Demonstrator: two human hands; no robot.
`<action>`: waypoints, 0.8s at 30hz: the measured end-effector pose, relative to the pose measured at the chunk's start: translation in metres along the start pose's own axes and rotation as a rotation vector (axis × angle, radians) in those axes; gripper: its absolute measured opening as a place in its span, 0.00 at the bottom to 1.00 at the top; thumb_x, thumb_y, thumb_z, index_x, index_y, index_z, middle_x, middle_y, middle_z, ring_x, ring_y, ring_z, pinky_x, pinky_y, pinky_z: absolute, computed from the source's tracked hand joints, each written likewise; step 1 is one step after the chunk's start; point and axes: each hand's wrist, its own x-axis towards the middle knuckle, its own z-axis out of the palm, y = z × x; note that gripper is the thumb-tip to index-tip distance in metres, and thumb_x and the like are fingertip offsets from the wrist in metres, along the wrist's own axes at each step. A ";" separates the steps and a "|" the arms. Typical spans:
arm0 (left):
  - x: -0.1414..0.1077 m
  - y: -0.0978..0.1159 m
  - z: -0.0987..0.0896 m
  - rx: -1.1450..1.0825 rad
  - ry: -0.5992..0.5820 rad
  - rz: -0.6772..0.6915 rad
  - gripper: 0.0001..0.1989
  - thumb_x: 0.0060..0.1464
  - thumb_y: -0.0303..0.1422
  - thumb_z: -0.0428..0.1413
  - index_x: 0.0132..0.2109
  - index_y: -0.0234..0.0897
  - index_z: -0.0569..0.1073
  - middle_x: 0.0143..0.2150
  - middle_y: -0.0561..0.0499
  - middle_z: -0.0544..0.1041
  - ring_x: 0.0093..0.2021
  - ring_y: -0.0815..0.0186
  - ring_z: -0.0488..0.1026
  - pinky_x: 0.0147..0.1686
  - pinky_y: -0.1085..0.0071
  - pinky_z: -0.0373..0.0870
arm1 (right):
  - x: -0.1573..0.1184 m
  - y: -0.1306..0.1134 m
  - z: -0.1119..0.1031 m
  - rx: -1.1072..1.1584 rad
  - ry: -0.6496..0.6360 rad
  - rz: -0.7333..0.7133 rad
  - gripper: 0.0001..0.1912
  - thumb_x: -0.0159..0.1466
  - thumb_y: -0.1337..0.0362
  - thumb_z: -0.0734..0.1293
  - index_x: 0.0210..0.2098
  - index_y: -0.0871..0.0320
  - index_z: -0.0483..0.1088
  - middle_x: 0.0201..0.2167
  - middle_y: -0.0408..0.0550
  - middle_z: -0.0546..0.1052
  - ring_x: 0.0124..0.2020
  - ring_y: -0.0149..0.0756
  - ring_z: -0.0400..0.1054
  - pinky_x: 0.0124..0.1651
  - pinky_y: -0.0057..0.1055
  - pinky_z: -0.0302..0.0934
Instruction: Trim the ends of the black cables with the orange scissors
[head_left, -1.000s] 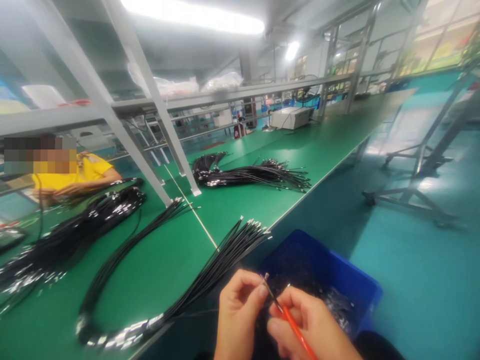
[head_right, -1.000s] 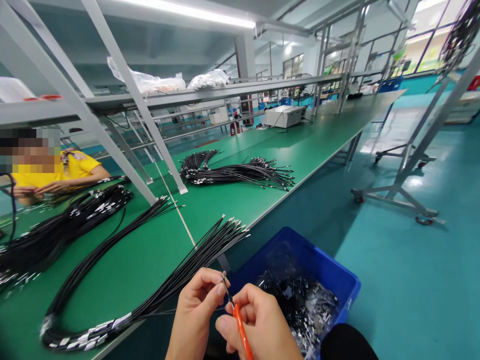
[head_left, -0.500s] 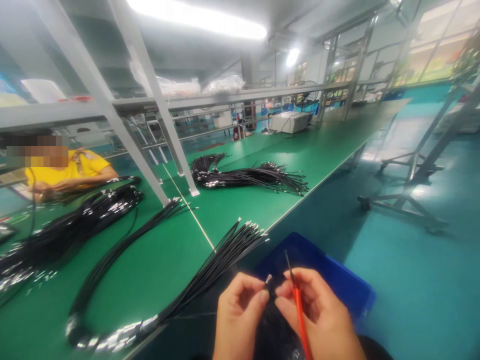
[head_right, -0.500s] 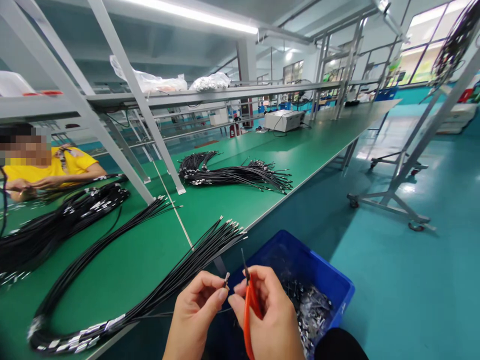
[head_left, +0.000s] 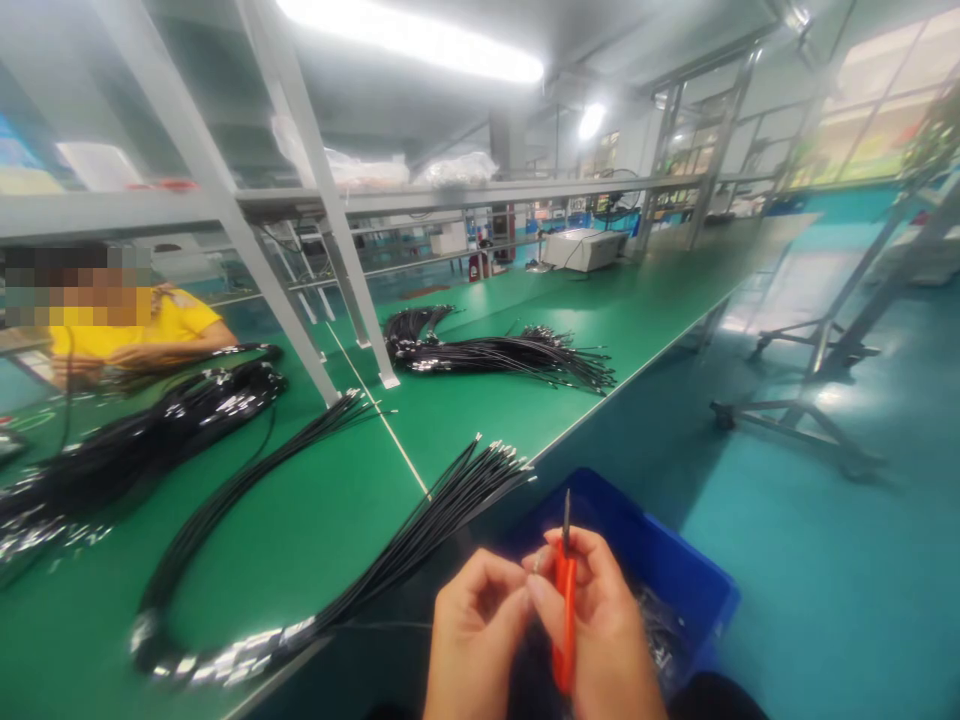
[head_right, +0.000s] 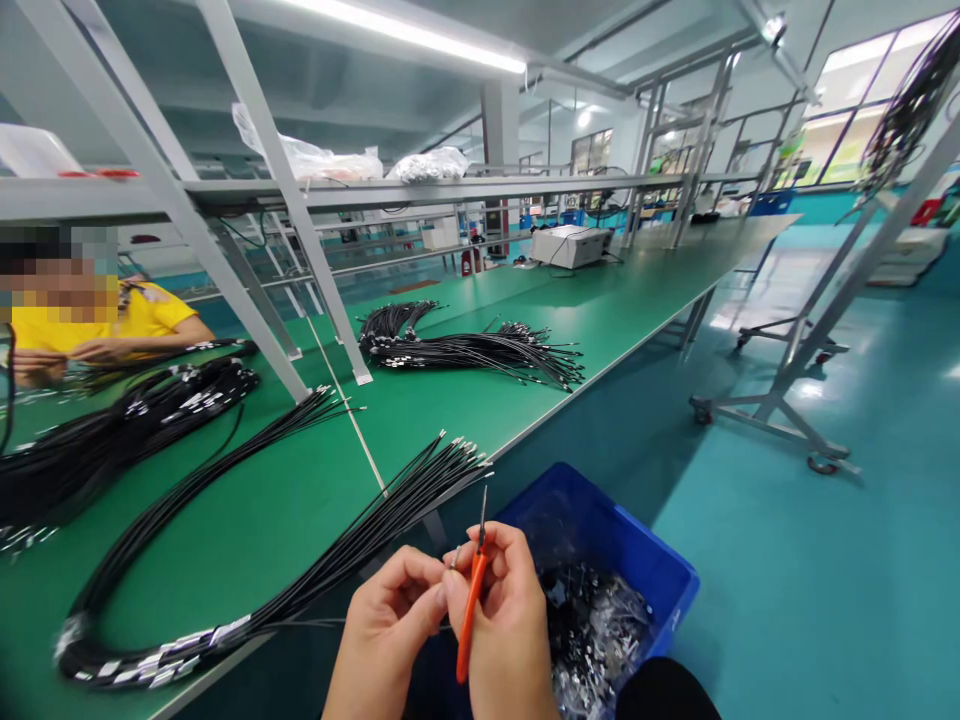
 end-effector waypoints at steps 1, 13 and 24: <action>0.001 0.002 0.000 0.000 -0.004 -0.016 0.13 0.37 0.36 0.66 0.21 0.33 0.71 0.19 0.54 0.72 0.22 0.70 0.66 0.25 0.75 0.63 | 0.000 0.000 0.000 0.014 -0.009 0.011 0.17 0.48 0.66 0.73 0.36 0.52 0.67 0.28 0.40 0.75 0.32 0.35 0.72 0.34 0.27 0.66; 0.007 0.003 -0.011 0.002 -0.042 -0.034 0.10 0.39 0.34 0.65 0.24 0.34 0.72 0.19 0.56 0.69 0.19 0.74 0.59 0.20 0.79 0.56 | 0.006 -0.012 -0.013 -0.083 0.014 -0.012 0.20 0.47 0.59 0.74 0.37 0.54 0.67 0.27 0.42 0.75 0.31 0.38 0.72 0.32 0.29 0.65; 0.002 -0.007 -0.003 0.180 -0.025 0.040 0.05 0.45 0.30 0.60 0.25 0.34 0.72 0.22 0.53 0.74 0.25 0.67 0.69 0.28 0.74 0.66 | 0.006 -0.008 -0.005 -0.231 0.101 -0.092 0.13 0.50 0.61 0.70 0.34 0.54 0.66 0.24 0.41 0.74 0.28 0.36 0.71 0.33 0.30 0.68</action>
